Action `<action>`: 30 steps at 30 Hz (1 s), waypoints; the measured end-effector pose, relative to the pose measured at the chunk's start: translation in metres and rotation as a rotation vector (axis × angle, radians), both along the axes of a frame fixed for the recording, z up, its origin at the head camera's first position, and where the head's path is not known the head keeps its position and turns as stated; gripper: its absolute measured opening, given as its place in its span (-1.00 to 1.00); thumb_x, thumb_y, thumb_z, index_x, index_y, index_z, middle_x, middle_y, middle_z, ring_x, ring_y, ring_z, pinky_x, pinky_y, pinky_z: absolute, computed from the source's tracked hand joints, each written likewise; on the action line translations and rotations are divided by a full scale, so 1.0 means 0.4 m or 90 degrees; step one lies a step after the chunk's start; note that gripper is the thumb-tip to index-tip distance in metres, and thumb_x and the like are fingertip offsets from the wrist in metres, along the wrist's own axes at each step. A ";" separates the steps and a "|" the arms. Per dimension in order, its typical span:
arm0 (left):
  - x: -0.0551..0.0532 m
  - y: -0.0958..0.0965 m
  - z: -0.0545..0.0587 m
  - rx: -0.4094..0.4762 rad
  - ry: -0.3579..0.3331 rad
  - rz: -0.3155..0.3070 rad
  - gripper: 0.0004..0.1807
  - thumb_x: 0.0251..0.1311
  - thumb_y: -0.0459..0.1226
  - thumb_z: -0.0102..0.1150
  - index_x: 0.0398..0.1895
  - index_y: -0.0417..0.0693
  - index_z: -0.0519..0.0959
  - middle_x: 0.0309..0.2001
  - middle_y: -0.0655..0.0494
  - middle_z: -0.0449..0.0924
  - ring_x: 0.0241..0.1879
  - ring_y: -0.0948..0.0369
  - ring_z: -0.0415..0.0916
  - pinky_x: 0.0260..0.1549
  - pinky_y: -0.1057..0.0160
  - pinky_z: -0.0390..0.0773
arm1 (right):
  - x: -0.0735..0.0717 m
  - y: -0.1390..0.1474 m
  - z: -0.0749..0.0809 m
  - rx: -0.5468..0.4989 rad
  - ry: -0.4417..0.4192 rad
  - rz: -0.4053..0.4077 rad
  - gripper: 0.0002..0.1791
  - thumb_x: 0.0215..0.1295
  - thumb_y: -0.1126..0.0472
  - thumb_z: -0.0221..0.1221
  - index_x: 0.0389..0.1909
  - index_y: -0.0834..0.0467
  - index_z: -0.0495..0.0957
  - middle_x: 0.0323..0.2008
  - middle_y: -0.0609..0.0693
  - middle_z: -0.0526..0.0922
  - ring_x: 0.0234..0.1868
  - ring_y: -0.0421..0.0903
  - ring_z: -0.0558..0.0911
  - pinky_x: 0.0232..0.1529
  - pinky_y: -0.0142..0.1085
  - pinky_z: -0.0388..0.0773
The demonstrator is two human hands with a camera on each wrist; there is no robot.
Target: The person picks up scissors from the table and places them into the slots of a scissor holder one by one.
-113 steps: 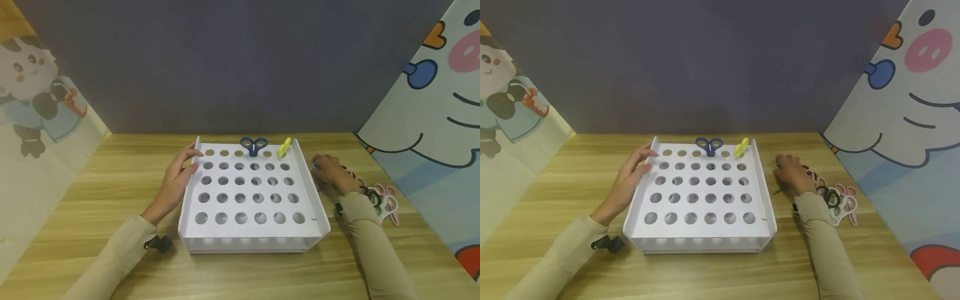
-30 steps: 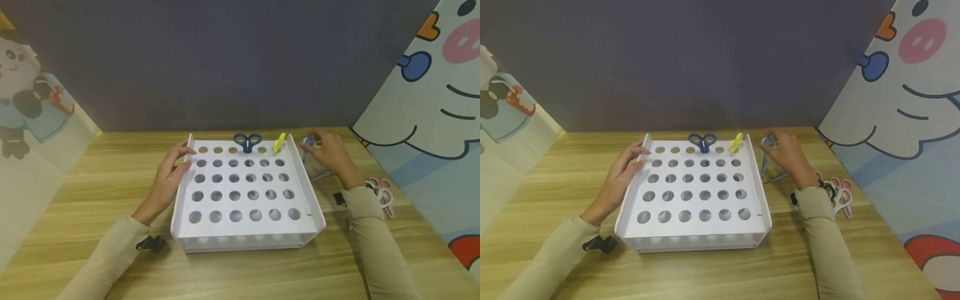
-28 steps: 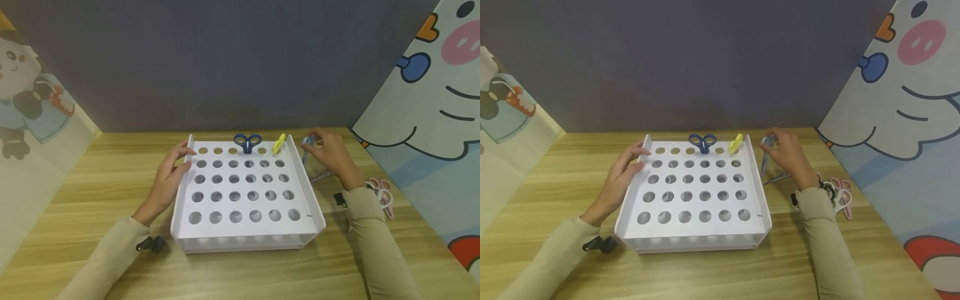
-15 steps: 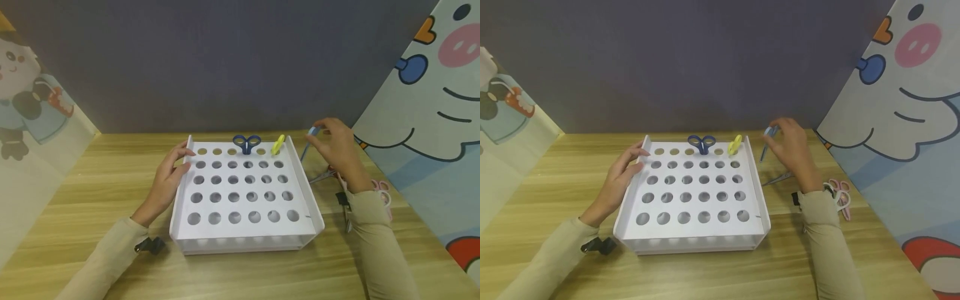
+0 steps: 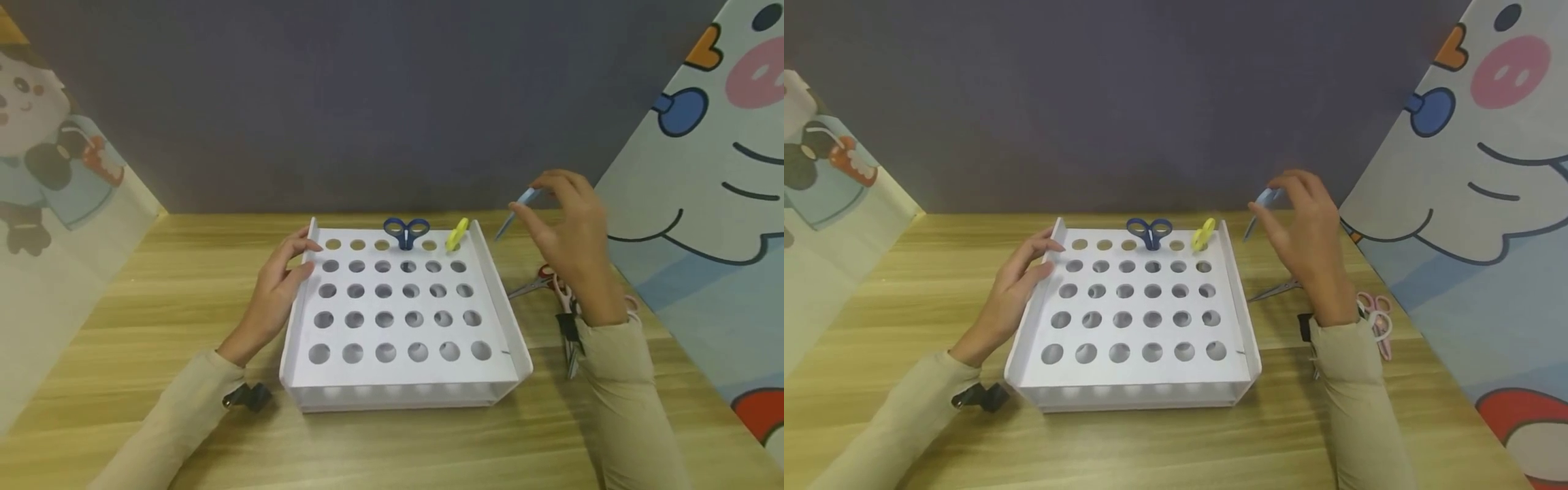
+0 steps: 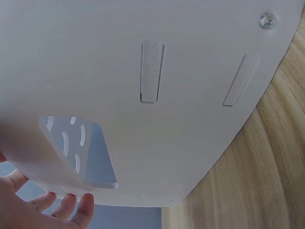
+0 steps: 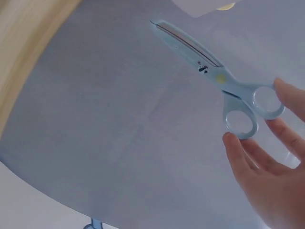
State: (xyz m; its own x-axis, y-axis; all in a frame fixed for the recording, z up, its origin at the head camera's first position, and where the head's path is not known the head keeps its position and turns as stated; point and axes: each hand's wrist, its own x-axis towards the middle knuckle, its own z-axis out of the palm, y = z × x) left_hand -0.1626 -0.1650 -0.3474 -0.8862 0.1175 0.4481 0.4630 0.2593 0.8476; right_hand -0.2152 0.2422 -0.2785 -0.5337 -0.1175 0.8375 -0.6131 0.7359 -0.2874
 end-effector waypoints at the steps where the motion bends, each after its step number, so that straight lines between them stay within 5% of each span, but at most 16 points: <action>1: 0.002 -0.001 0.001 0.000 0.001 0.001 -0.75 0.43 -0.38 -0.08 0.06 -0.30 0.48 0.50 0.08 0.17 0.27 0.04 0.32 -0.28 0.31 0.67 | 0.004 -0.003 0.004 0.003 0.007 -0.003 -0.61 0.06 0.28 0.49 -0.12 0.35 0.63 0.03 0.27 0.61 -0.02 0.21 0.58 -0.02 -0.17 0.50; 12: 0.009 0.001 0.015 -0.009 -0.003 0.001 -0.76 0.43 -0.38 -0.08 0.06 -0.25 0.49 0.49 0.08 0.16 0.29 0.06 0.31 -0.21 0.31 0.66 | 0.063 -0.033 0.042 -0.011 0.067 -0.001 -0.59 0.09 0.25 0.48 -0.13 0.40 0.60 0.08 0.32 0.58 -0.05 0.23 0.62 0.06 0.07 0.52; 23: 0.023 0.003 0.022 0.001 -0.009 0.008 -0.76 0.43 -0.37 -0.07 0.05 -0.24 0.49 0.49 0.07 0.18 0.29 0.05 0.31 -0.22 0.31 0.65 | 0.103 -0.102 0.083 -0.049 0.121 0.082 -0.61 -0.09 0.33 0.54 -0.21 0.31 0.64 -0.01 0.25 0.65 0.02 0.20 0.63 0.10 -0.27 0.50; 30: 0.029 0.003 0.029 0.002 -0.007 0.006 -0.77 0.43 -0.38 -0.07 0.05 -0.26 0.48 0.48 0.06 0.19 0.30 0.05 0.31 -0.20 0.31 0.65 | 0.110 -0.132 0.142 -0.022 0.132 0.125 -0.58 -0.11 0.34 0.55 -0.18 0.29 0.63 0.01 0.20 0.65 0.07 0.16 0.61 0.16 -0.23 0.49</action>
State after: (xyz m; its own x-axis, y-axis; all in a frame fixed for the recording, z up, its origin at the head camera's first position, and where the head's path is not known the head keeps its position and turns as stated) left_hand -0.1511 -0.1638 -0.3356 -0.8922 0.1069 0.4388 0.4510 0.2609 0.8535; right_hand -0.1713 0.1893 -0.2218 -0.3209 -0.1709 0.9316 -0.7912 0.5891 -0.1644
